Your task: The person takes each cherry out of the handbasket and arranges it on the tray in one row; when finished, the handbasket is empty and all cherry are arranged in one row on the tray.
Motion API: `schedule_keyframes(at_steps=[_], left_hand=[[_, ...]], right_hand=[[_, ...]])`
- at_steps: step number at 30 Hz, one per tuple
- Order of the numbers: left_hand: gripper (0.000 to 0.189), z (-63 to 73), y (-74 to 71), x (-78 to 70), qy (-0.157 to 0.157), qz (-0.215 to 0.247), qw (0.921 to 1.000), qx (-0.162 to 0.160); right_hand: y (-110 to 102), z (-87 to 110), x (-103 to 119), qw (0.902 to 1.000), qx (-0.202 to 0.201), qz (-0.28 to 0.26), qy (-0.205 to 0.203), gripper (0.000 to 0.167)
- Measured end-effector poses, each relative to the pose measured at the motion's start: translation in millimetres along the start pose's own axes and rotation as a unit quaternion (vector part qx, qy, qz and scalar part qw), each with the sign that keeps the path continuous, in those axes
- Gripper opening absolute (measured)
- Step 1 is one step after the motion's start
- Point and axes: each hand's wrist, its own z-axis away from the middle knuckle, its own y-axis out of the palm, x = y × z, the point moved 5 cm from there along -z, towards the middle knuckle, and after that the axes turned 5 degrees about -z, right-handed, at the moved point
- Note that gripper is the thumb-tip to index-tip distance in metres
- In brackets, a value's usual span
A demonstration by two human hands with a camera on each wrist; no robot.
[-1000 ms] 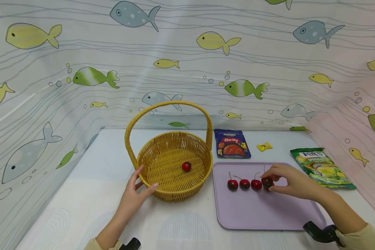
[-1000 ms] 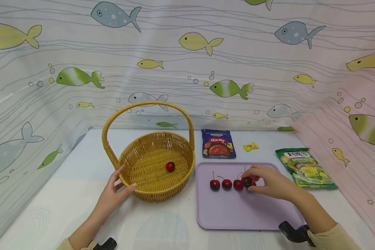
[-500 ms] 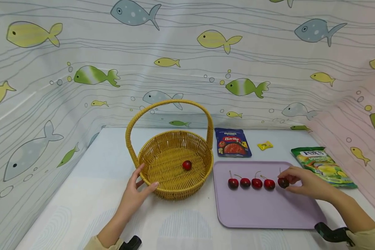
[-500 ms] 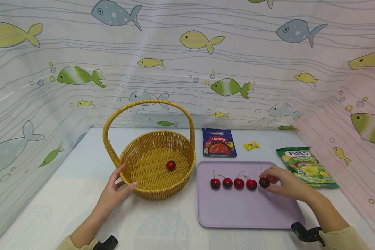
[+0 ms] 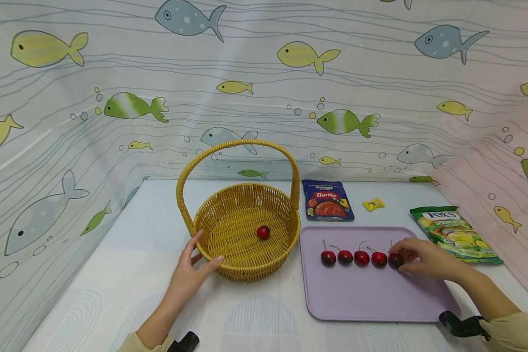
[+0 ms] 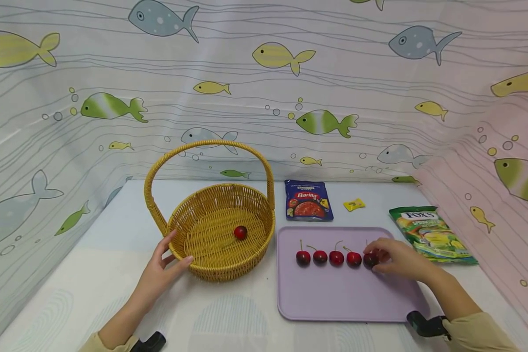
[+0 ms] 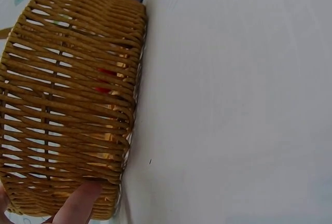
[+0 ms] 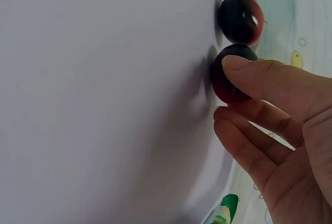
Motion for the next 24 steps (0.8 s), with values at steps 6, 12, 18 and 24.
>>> schedule_keyframes(at_steps=[6,12,18,24], left_hand=[[0.084,0.9,-0.3,-0.8,0.000,0.001,1.0000,0.000],[0.085,0.0,0.4,-1.9,0.000,0.000,1.0000,0.002],[0.085,0.9,0.2,-1.7,-0.005,-0.001,1.0000,0.000],[0.084,0.2,0.1,-1.1,-0.003,0.001,1.0000,0.001]], right_hand=[[-1,0.0,2,1.0000,0.000,-0.002,-0.002,0.037],[-9,0.4,12,0.9998,-0.014,0.006,-0.013,0.037],[-23,-6.5,27,0.9981,-0.029,0.050,-0.019,0.038],[-39,-24.6,53,0.9937,-0.045,0.087,-0.054,0.042]])
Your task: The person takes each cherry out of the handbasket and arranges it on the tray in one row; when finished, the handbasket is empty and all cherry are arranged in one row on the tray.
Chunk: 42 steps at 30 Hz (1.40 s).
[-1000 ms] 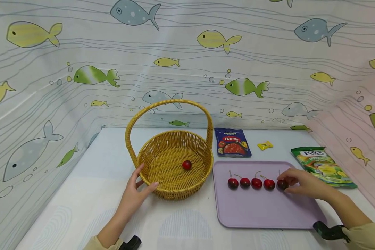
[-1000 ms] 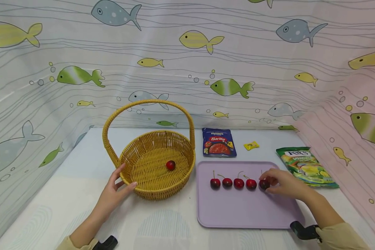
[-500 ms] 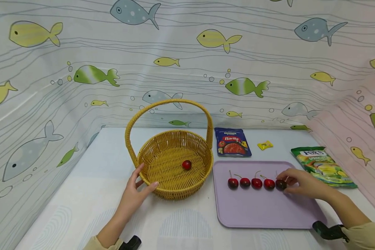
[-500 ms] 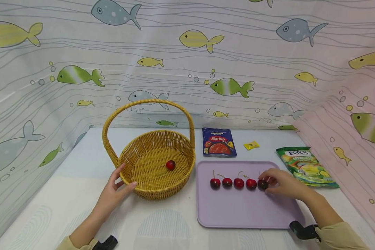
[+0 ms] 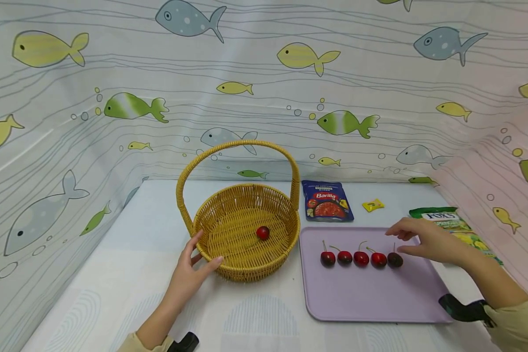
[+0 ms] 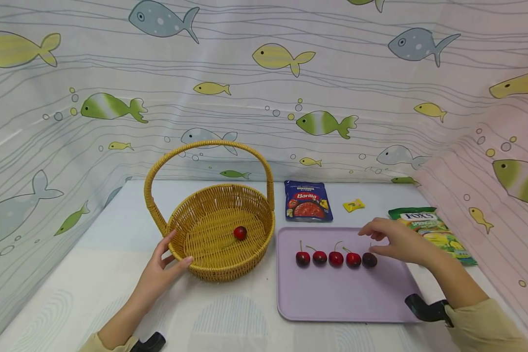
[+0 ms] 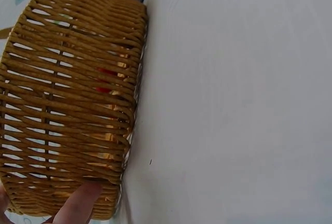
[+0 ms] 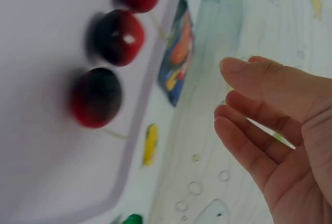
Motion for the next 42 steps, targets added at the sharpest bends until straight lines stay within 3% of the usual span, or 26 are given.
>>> schedule_keyframes(at_steps=[7,14,20,27,32,42], left_hand=[[0.084,1.3,-0.3,1.1,-0.001,0.001,1.0000,0.000],[0.084,1.3,0.7,-1.2,-0.002,0.005,1.0000,0.001],[0.083,2.7,0.6,-4.5,-0.001,0.005,1.0000,0.004],[0.084,1.9,1.0,-2.8,-0.003,0.007,0.9999,0.007],[0.084,2.8,0.7,-1.9,-0.008,0.004,1.0000,0.002],[0.083,1.9,-0.1,-0.8,-0.006,0.001,1.0000,-0.001]], right_hand=[[-10,-35.2,22,0.9997,0.018,0.001,-0.014,0.038],[-14,-71.2,46,0.9970,0.054,0.006,-0.056,0.036],[-13,-100.1,63,0.9954,0.078,0.007,-0.054,0.031],[-1,-128.2,84,0.9912,0.107,-0.022,-0.076,0.028],[10,-148.1,102,0.9830,0.130,-0.042,-0.123,0.027],[35,-184.5,124,0.9692,0.187,-0.052,-0.152,0.026]])
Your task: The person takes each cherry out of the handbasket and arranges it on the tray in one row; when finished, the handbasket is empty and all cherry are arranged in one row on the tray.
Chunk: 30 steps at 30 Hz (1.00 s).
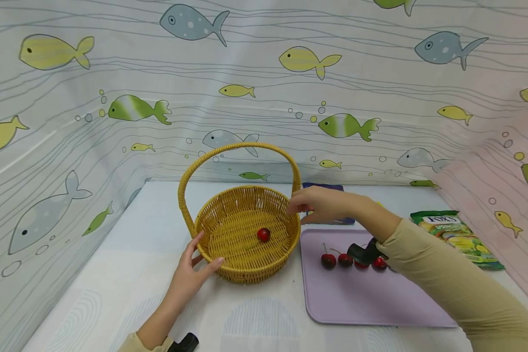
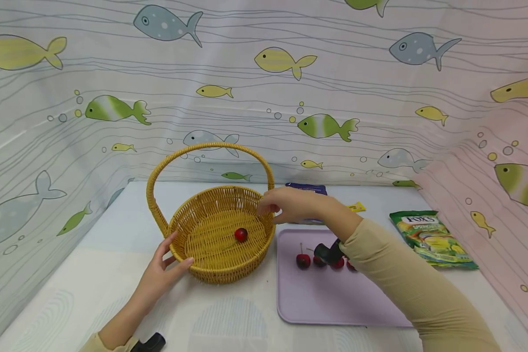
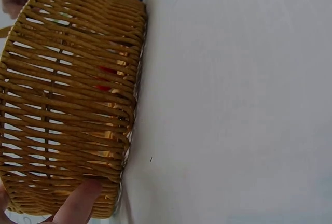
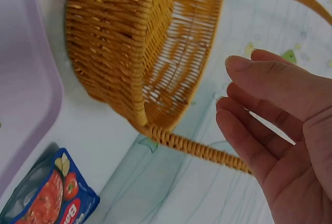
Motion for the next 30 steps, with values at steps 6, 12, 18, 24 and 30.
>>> schedule_keyframes(at_steps=[6,12,18,24,30], left_hand=[[0.082,0.2,-0.4,-1.5,0.001,0.003,1.0000,0.001],[0.083,1.0,-1.4,-2.9,0.002,0.005,1.0000,0.004],[0.084,-0.2,-0.8,-3.1,-0.001,0.008,1.0000,0.003],[0.084,-1.0,-1.2,-2.9,-0.003,0.006,1.0000,0.004],[0.083,-0.8,-1.3,-2.4,-0.002,0.004,1.0000,-0.005]], right_hand=[[14,-26.0,-2,0.9984,0.052,-0.007,0.022,0.026],[30,-52.1,-10,0.9920,0.123,0.007,0.024,0.032],[35,-76.5,-17,0.9852,0.170,-0.008,0.021,0.031],[43,-97.1,-30,0.9777,0.203,-0.008,0.051,0.031],[55,-114.8,-40,0.9691,0.239,-0.004,0.062,0.031]])
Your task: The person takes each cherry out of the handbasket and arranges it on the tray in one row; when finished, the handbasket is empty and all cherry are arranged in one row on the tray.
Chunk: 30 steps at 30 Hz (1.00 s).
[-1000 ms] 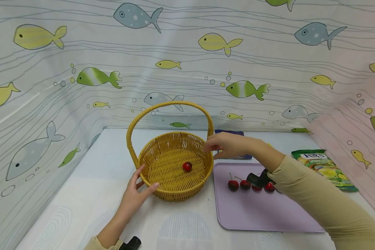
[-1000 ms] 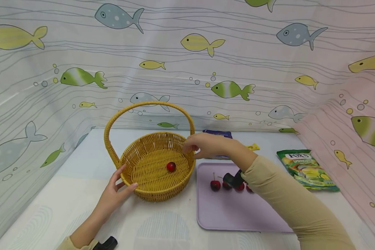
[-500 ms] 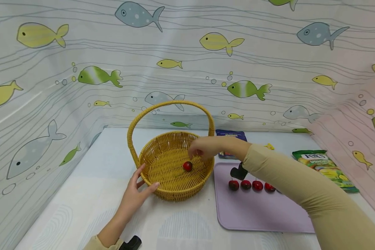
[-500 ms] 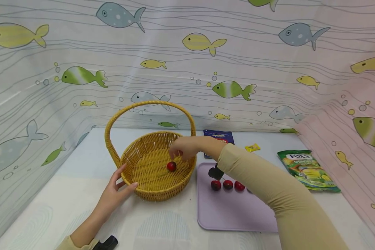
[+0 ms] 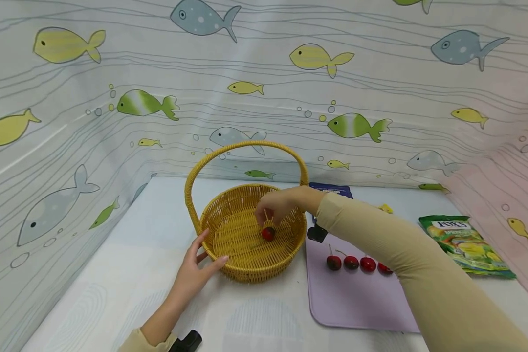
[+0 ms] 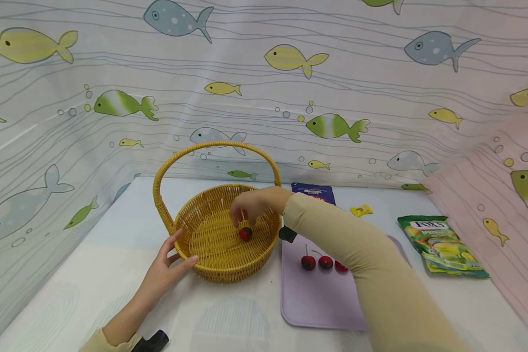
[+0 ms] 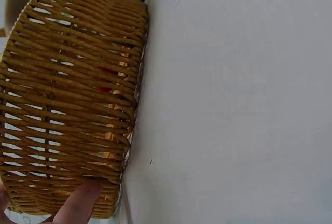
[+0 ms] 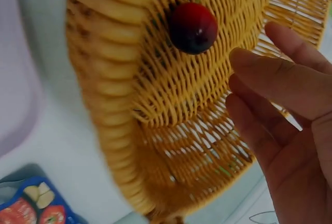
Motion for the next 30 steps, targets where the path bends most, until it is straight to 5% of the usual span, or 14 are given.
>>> schedule_keyframes(at_steps=[7,23,30], left_hand=[[0.081,0.1,2.8,0.1,0.014,0.004,0.9999,-0.002],[0.081,1.2,-0.9,1.1,0.016,0.004,0.9998,-0.007],[0.082,0.4,-1.4,3.7,0.015,0.003,0.9998,-0.008]], right_hand=[[0,-10.3,-5,0.9987,0.028,0.006,0.043,0.032],[16,-41.0,-5,0.9894,0.131,-0.018,0.061,0.038],[20,-44.5,-7,0.9876,0.131,0.000,0.086,0.037]])
